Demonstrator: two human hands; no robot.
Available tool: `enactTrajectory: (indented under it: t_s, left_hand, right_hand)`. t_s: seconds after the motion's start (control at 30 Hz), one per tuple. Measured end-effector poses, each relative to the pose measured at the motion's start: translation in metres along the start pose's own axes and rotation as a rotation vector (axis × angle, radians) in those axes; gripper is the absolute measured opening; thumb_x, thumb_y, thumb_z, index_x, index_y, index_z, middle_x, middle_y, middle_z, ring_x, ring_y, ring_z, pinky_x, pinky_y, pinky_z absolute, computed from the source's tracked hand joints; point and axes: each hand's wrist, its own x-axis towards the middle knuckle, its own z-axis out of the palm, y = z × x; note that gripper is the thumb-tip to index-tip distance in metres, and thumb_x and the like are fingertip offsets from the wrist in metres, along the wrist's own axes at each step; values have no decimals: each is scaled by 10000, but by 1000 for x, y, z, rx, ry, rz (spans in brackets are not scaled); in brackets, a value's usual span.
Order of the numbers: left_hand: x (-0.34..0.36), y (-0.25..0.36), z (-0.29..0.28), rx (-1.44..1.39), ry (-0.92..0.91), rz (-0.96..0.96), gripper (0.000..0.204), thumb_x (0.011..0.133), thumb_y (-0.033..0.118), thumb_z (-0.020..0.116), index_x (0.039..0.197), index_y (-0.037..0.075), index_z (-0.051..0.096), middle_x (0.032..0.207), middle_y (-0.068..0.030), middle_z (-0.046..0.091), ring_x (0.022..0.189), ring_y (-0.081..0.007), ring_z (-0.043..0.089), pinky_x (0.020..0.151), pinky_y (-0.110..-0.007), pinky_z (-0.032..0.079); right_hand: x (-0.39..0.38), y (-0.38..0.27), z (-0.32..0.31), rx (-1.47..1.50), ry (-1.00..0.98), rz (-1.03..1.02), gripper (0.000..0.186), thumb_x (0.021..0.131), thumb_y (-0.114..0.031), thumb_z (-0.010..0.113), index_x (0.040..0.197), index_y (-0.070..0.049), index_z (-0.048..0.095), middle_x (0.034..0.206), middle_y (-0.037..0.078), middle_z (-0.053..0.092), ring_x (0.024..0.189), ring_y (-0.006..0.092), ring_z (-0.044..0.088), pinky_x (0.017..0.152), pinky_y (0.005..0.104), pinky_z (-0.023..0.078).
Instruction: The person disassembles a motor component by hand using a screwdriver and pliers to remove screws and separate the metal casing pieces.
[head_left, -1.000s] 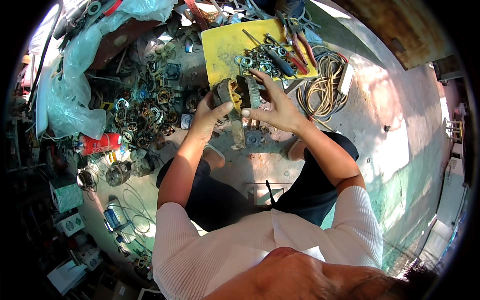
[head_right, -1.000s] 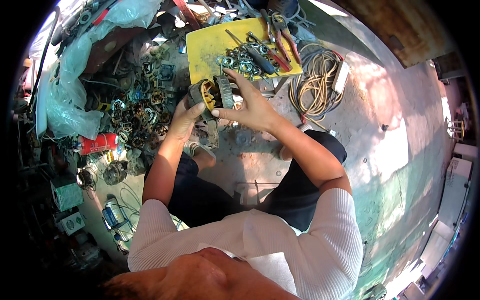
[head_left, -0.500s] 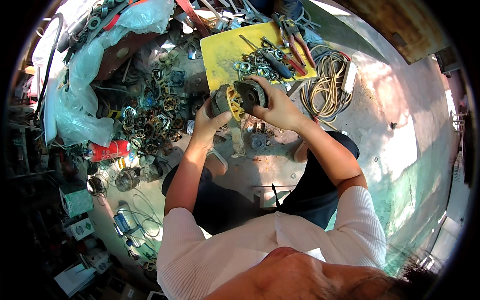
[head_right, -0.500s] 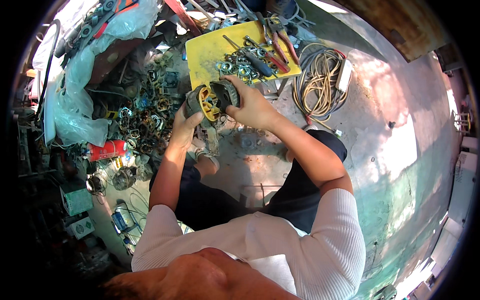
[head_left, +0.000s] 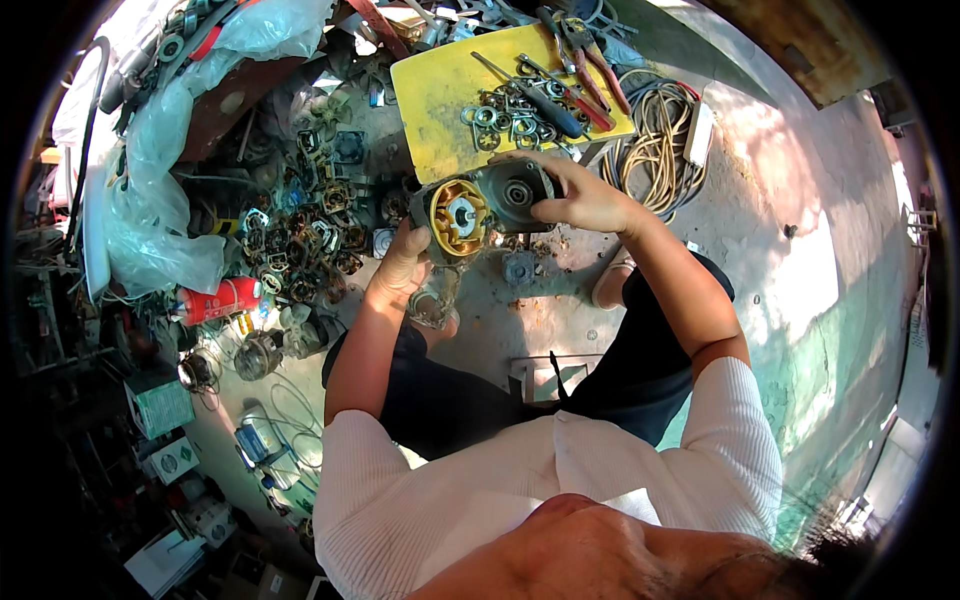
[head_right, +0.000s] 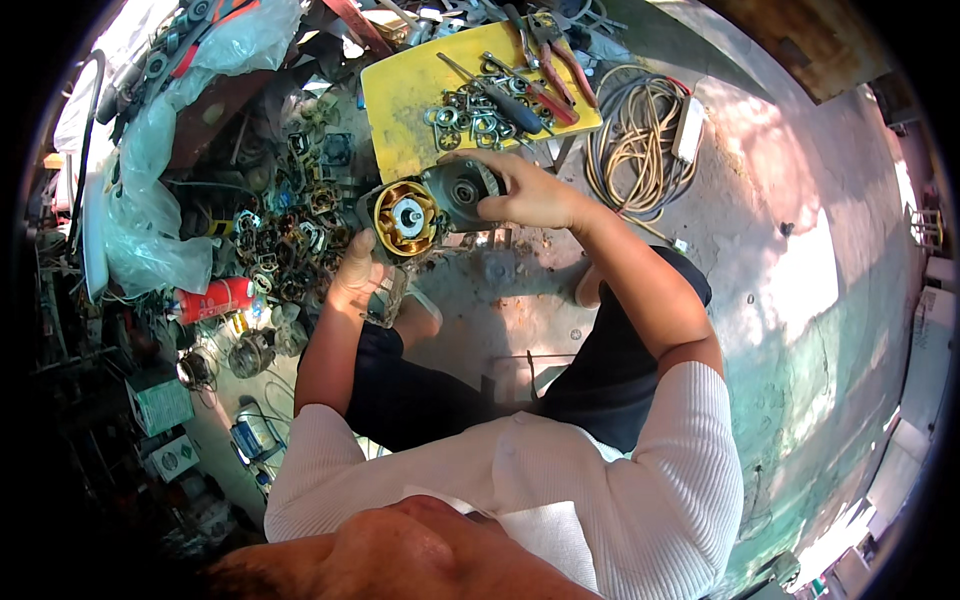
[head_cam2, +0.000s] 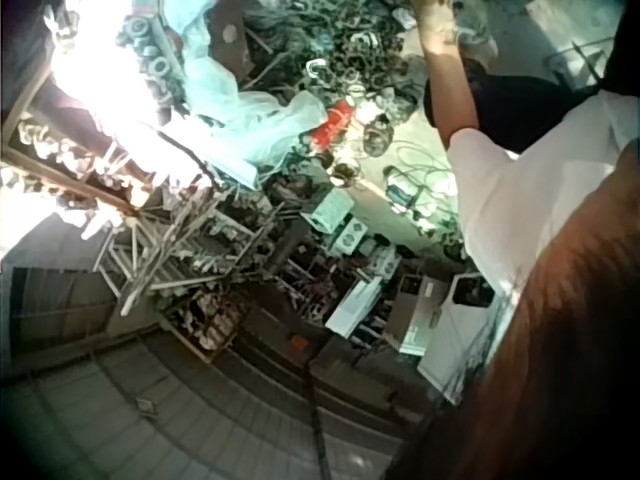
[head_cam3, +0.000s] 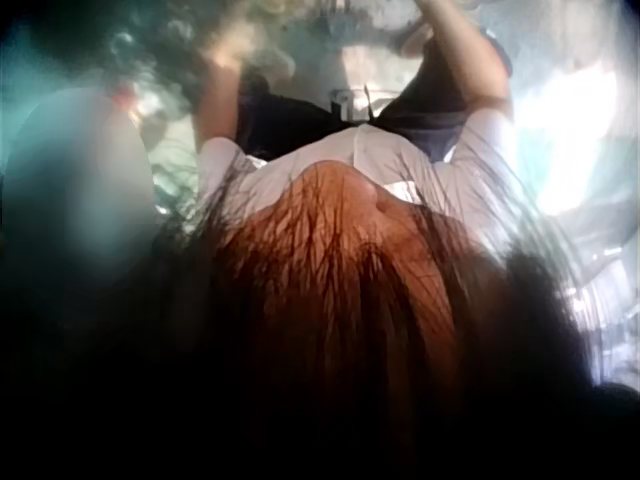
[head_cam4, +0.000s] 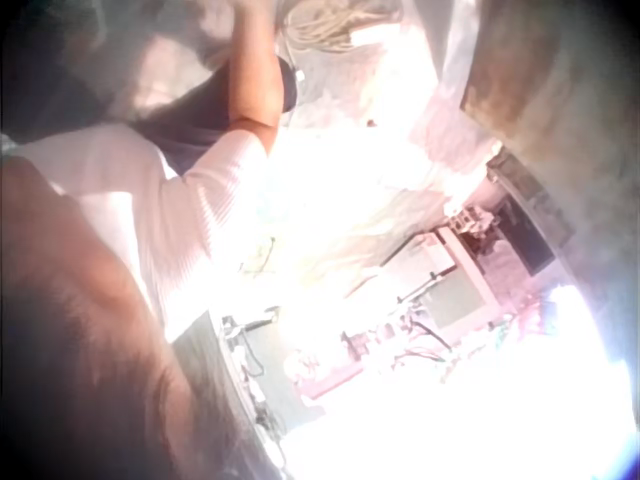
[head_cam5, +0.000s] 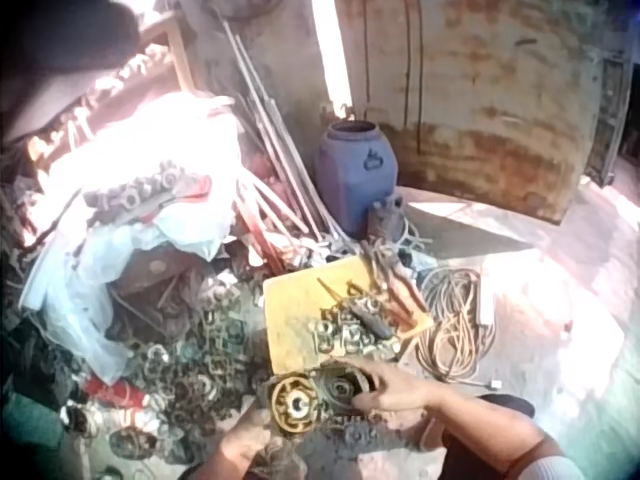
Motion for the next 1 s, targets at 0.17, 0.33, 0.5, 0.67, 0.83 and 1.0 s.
enactTrajectory:
  t_s: [0.17,0.33,0.5,0.67,0.83,1.0]
  left_hand:
    - [-1,-4,-6,-10,-42,-7,1017,657,628,796,1400,36,431,1329,-104,561,1237,-230,544,1057,-403,445]
    - [1,-9,-11,-57,-93,-14,990,695,656,745,1402,38,432,1353,-107,548,1252,-237,533,1064,-420,441]
    - [6,-30,-43,-266,-81,-40,1018,681,667,742,1421,51,410,1361,-126,539,1235,-279,552,1038,-447,484]
    - [16,-45,-36,-643,-275,-98,902,718,625,734,1390,87,467,1368,-177,526,1221,-349,553,1098,-606,344]
    - [18,-40,-14,-801,-409,-152,814,800,590,660,1404,87,447,1369,-158,526,1253,-353,514,1165,-616,192]
    - [14,-28,-21,-482,-269,-63,838,816,581,679,1414,54,421,1373,-163,524,1241,-318,536,1060,-476,441]
  right_hand:
    - [-1,2,-4,79,-32,41,620,762,1,600,1370,-12,480,1248,81,603,1134,145,547,993,289,426]
    - [-6,19,-10,220,-39,181,555,778,27,619,1323,23,512,1169,37,623,1069,115,564,944,271,447]
    - [-3,23,-6,511,-82,270,468,779,14,620,1241,44,553,1069,44,647,961,103,600,881,240,464]
    - [1,27,-2,830,-49,281,489,734,38,563,1221,72,537,1049,138,657,953,203,664,870,326,543]
    - [4,9,-19,1026,-33,153,502,775,65,521,1274,59,473,1169,183,627,1041,275,660,929,426,557]
    - [8,-8,-18,722,92,323,412,863,-42,620,1241,48,484,1130,139,636,1014,218,662,885,379,572]
